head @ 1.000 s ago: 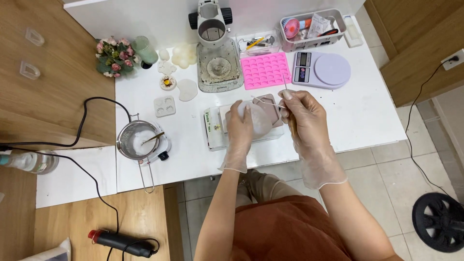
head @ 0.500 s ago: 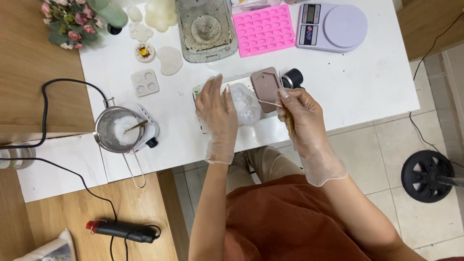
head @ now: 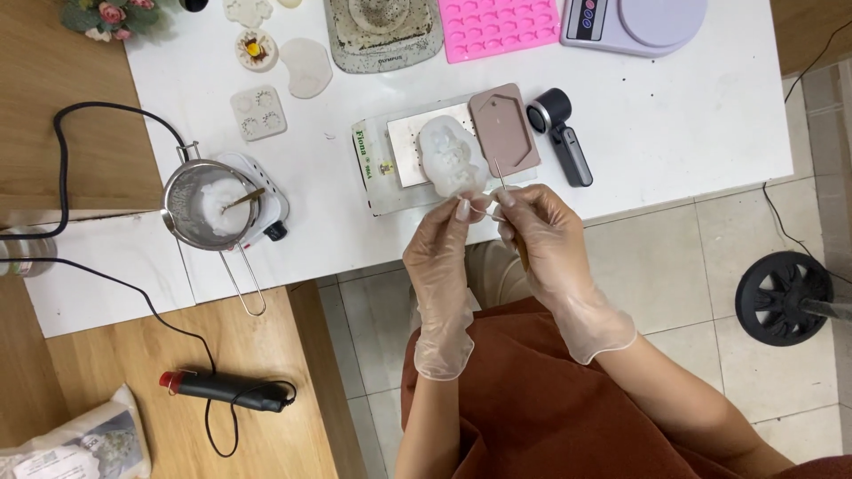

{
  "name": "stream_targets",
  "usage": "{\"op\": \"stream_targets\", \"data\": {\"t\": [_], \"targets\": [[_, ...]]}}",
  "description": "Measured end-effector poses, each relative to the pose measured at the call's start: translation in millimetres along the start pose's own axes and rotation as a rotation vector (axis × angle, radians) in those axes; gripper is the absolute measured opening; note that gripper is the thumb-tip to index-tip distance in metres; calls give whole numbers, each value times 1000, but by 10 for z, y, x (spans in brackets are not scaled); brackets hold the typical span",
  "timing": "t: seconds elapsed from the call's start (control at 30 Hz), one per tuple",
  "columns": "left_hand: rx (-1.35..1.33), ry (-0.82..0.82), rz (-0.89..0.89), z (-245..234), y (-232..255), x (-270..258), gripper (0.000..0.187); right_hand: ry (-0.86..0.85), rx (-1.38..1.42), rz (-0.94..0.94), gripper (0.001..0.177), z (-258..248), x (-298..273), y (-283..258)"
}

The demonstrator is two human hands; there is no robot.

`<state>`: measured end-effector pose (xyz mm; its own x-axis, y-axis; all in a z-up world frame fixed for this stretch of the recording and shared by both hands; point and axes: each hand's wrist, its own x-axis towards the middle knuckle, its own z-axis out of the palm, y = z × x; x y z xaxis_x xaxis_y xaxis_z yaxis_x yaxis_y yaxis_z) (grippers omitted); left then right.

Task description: Inserting a wick into a silicone candle mold using a wicking needle.

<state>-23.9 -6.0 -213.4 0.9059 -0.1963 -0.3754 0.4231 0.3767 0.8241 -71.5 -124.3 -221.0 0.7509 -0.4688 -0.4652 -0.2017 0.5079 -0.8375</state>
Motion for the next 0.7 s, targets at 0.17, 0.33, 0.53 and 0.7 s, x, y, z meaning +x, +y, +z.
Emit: {"op": "stream_targets", "data": {"t": [0.17,0.33,0.53,0.7], "targets": [[8,13,-52,-100,-7,-56,22,-19,35,36,9,65,-52,-32],[5,18,-53,-26,189,-101,26,-31,65,34,9,56,-104,-45],[-150,-35,-52,-37,30,-128,30,-1,173,55,9,116,-160,-165],[-298,6,-81,31,-49,-133,22,-36,174,68,9,125,-258,-206]]}}
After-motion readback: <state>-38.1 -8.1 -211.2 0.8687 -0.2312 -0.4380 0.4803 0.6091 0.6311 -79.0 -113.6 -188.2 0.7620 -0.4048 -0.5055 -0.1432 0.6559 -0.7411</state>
